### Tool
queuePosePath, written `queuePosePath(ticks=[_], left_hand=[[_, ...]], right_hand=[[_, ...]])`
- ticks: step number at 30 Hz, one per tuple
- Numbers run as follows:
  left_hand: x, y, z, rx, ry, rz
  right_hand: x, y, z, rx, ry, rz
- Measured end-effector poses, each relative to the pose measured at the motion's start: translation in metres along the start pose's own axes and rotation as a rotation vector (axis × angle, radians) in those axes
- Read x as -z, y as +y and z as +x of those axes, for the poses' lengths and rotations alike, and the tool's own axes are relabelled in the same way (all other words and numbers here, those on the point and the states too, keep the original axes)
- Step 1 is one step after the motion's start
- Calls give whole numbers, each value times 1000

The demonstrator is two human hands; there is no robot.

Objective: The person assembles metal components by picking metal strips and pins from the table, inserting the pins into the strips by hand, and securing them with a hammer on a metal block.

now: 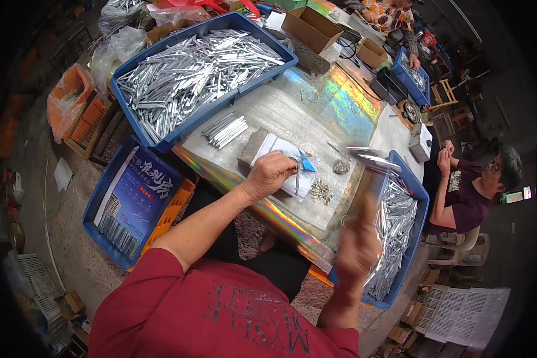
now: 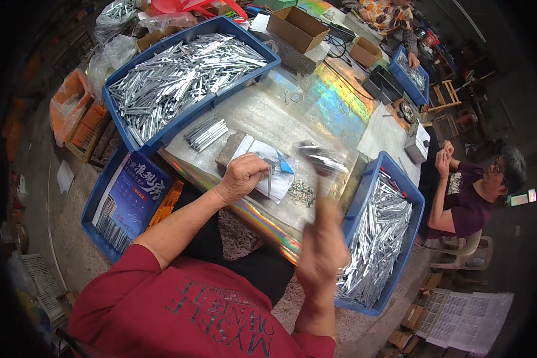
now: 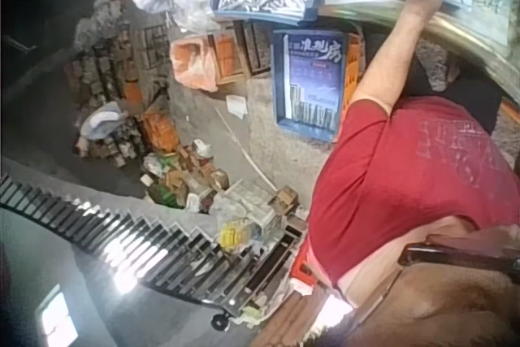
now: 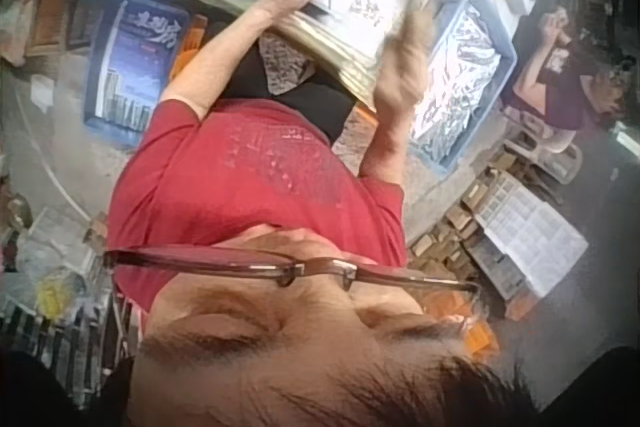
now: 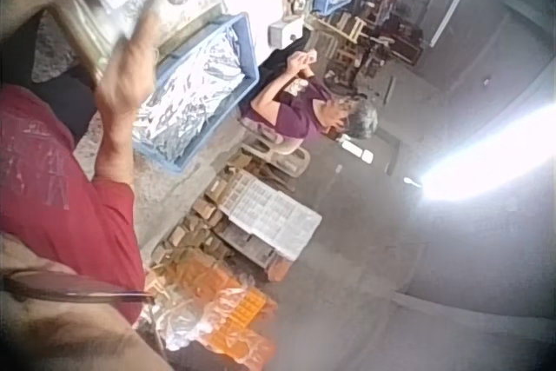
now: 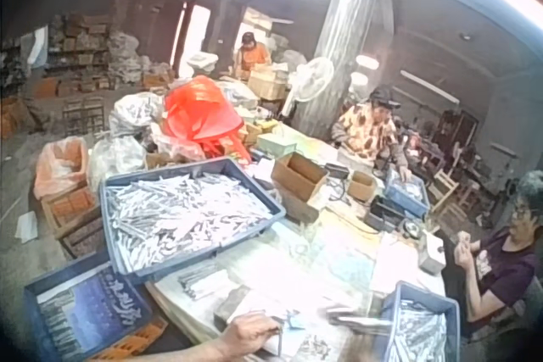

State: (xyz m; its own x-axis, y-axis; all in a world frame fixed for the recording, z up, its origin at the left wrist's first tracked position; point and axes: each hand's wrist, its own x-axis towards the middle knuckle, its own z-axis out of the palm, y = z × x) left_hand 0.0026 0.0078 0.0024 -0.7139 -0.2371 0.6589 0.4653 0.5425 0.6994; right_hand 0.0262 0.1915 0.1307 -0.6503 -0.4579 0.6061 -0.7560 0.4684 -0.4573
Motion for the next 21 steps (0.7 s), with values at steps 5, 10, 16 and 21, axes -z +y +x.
queuePosePath(ticks=[5, 10, 16, 21], left_hand=[[0, 1, -3, -9, 24, 15], [2, 0, 1, -14, -2, 24], [11, 20, 19, 37, -5, -26], [14, 27, 21, 163, 12, -90]], right_hand=[[-21, 16, -23, -185, -252, 22], [-17, 35, -36, -505, -113, 182], [-26, 56, -58, -808, 46, 626], [-36, 83, -69, -997, 208, 842]])
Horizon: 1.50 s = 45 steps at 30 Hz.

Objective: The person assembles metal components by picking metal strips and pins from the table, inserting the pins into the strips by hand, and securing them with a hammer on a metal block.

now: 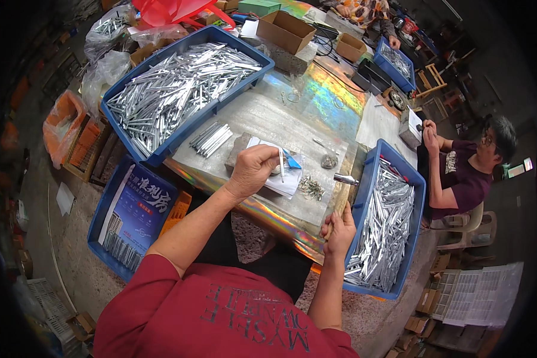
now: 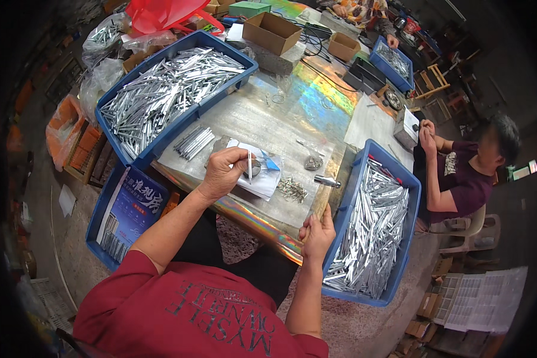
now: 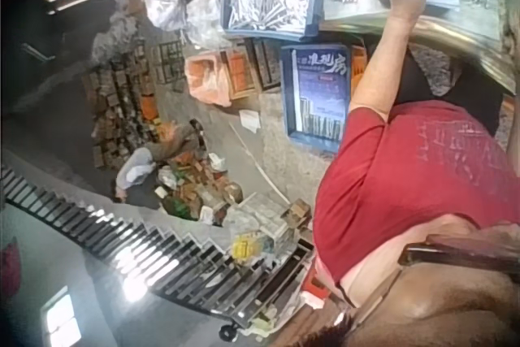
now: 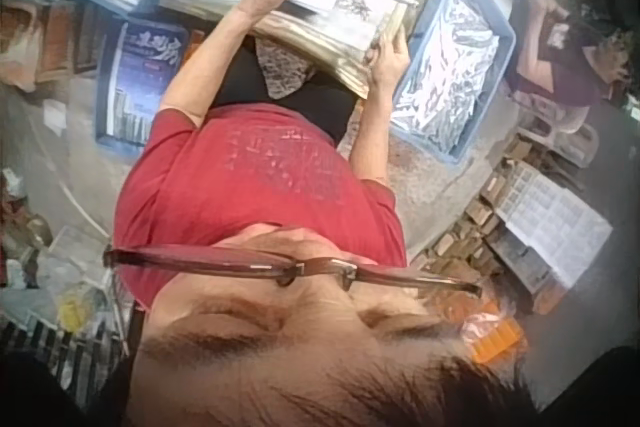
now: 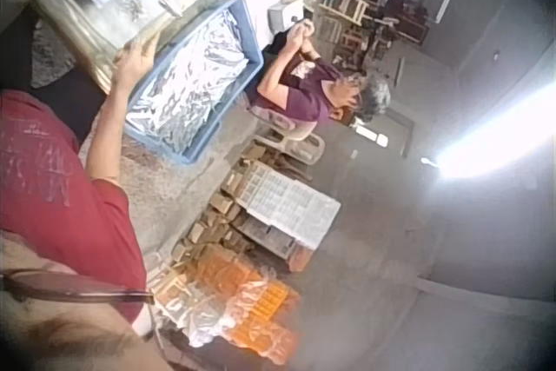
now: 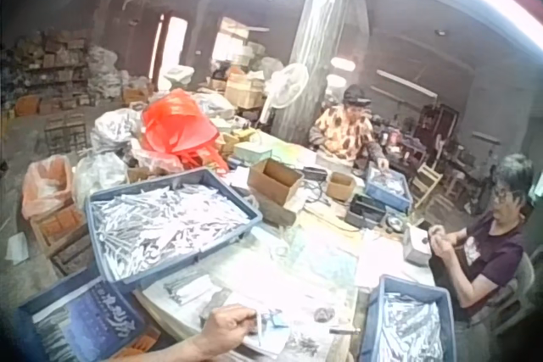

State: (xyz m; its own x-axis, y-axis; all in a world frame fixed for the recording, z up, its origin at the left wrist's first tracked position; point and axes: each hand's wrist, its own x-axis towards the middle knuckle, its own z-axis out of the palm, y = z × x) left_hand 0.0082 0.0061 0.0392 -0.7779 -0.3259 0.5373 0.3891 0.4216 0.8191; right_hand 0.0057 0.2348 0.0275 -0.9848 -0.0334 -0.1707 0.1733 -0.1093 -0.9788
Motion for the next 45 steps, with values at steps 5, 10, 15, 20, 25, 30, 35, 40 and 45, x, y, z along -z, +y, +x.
queuePosePath(ticks=[5, 10, 15, 20, 25, 30, 35, 40, 45], left_hand=[[-4, -10, -17, 341, -69, -198], [2, -2, -22, 566, -98, -543], [6, 5, -26, 631, -113, -570], [9, 10, -38, 520, -133, -413], [-4, 25, -61, 396, -300, -185], [-6, 35, -78, 200, -432, -76], [0, 30, -81, 3, -368, 73], [8, 26, -79, -186, -330, 192], [23, 28, -76, -266, -298, 258]], right_hand=[[1, 21, 18, -150, 90, 277], [5, 34, 11, -83, 140, -235], [8, 27, -4, 432, 194, -1137], [8, 7, -18, 423, 167, -1295], [-34, -6, -44, 598, -51, -745], [-53, -1, -48, 950, -286, -768], [-60, 1, -51, 991, -187, -704], [-59, 10, -55, 590, -161, -403], [-65, 3, -54, 199, -251, -6]])
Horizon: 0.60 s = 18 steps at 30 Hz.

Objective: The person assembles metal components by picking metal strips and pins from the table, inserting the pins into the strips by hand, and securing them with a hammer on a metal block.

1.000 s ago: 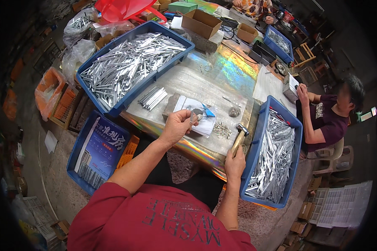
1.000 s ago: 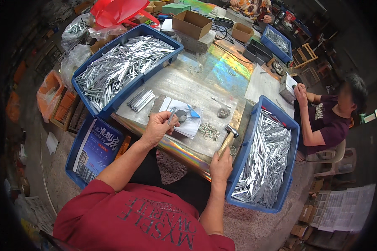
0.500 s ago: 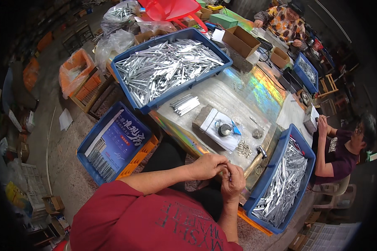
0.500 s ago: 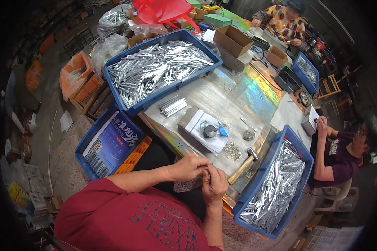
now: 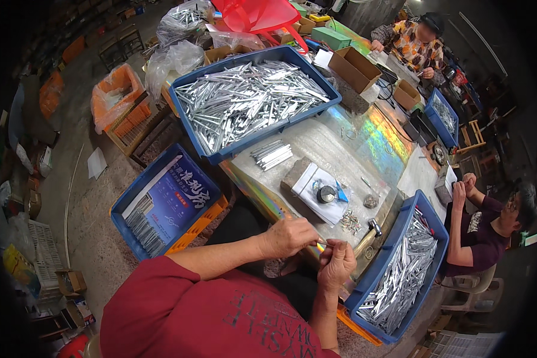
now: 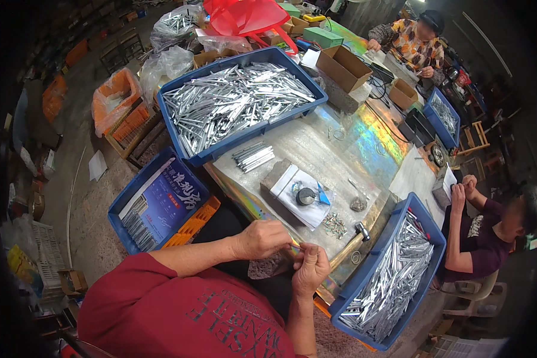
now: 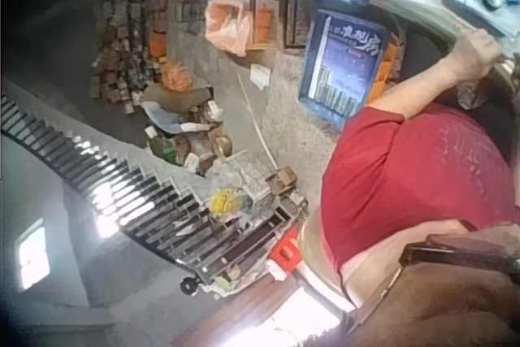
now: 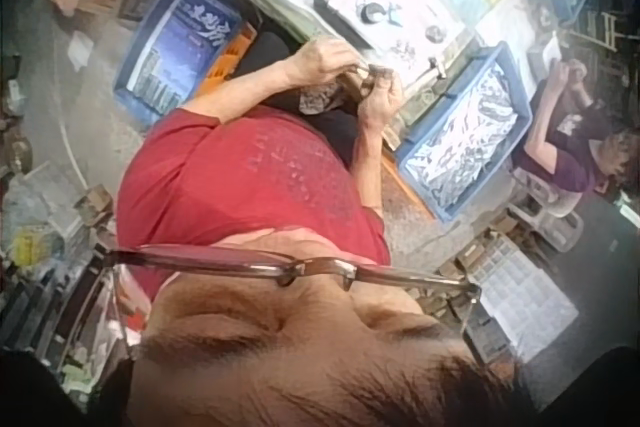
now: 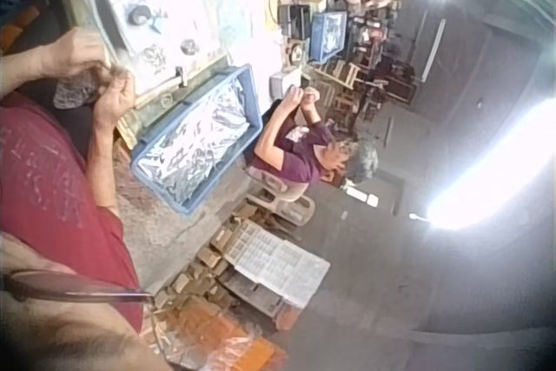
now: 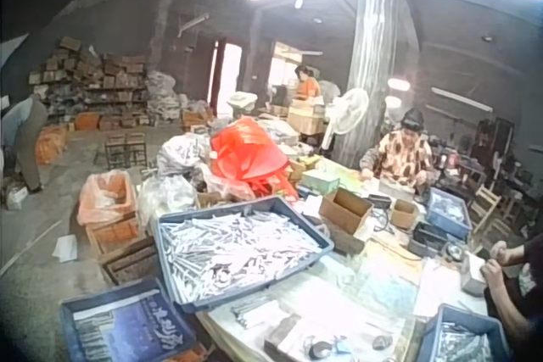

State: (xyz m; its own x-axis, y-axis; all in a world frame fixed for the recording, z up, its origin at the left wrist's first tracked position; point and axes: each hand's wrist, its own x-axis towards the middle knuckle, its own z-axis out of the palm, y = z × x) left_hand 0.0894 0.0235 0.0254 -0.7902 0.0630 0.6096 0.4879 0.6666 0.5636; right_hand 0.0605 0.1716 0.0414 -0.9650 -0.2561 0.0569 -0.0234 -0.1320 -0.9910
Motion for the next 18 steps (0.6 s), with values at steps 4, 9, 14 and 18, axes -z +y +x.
queuePosePath(ticks=[4, 9, 14, 18], left_hand=[[20, -26, 0, 164, 159, 139], [58, -88, 4, 452, 145, 540], [62, -124, 1, 490, 86, 692], [61, -128, 6, 532, 59, 712]], right_hand=[[-13, -7, 1, -81, -52, 96], [12, 10, -7, -166, 26, 50], [14, 17, -14, -204, 28, 44], [15, 20, -15, -214, 27, 22]])
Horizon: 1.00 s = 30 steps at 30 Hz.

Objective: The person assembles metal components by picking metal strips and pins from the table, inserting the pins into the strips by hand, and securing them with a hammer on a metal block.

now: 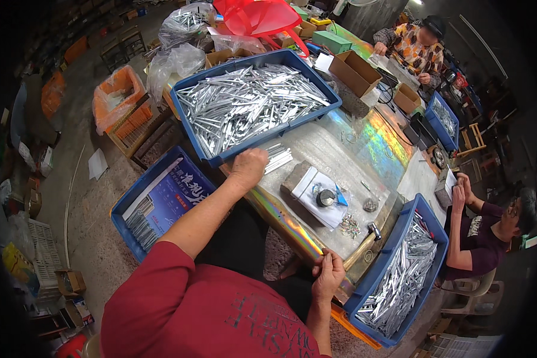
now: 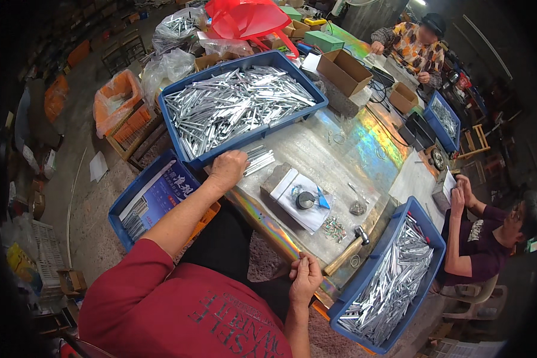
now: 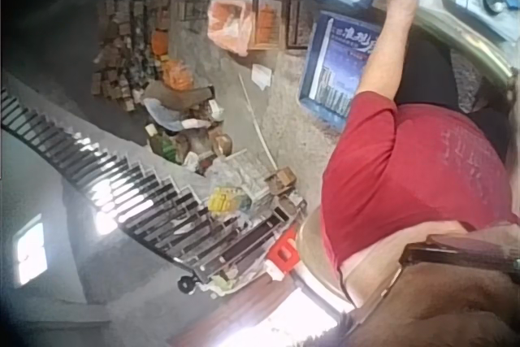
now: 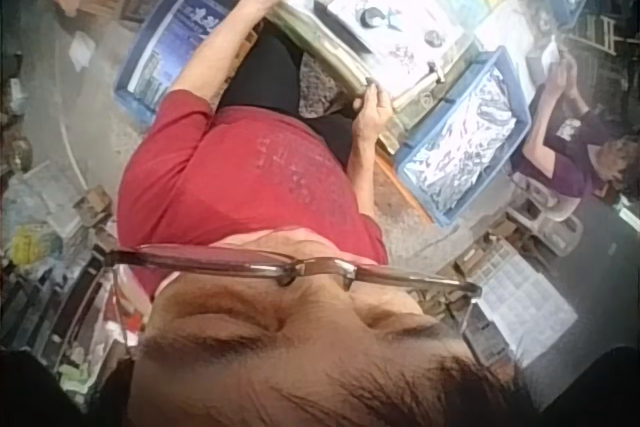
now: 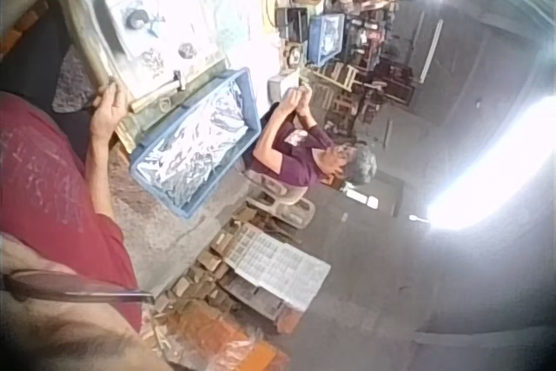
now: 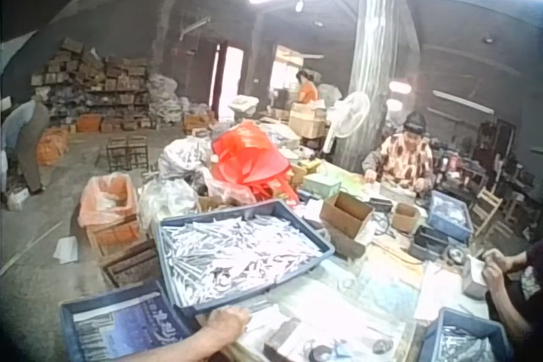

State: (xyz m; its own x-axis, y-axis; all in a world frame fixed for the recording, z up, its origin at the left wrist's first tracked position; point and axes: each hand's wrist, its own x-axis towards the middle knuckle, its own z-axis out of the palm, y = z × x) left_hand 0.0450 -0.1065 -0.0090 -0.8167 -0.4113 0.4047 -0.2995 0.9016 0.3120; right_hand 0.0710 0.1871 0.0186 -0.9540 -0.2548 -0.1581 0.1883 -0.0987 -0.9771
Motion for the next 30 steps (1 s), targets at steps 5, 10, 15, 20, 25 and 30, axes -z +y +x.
queuePosePath(ticks=[5, 10, 15, 20, 25, 30], left_hand=[[-5, -1, 0, 15, 44, 14], [6, 6, -6, 59, 75, -8], [44, 12, -10, -73, 162, -59], [63, -35, 15, 23, 214, 3], [76, -85, 28, 149, -176, 305], [72, -97, 31, 41, -214, 293]], right_hand=[[2, 8, 1, 7, -26, -13], [0, 12, 0, -12, -16, -32], [5, 15, -1, -50, -14, -23], [7, 17, -3, -46, -8, -51], [3, 17, -5, -58, -29, -38], [3, 19, -6, -36, -50, -57]])
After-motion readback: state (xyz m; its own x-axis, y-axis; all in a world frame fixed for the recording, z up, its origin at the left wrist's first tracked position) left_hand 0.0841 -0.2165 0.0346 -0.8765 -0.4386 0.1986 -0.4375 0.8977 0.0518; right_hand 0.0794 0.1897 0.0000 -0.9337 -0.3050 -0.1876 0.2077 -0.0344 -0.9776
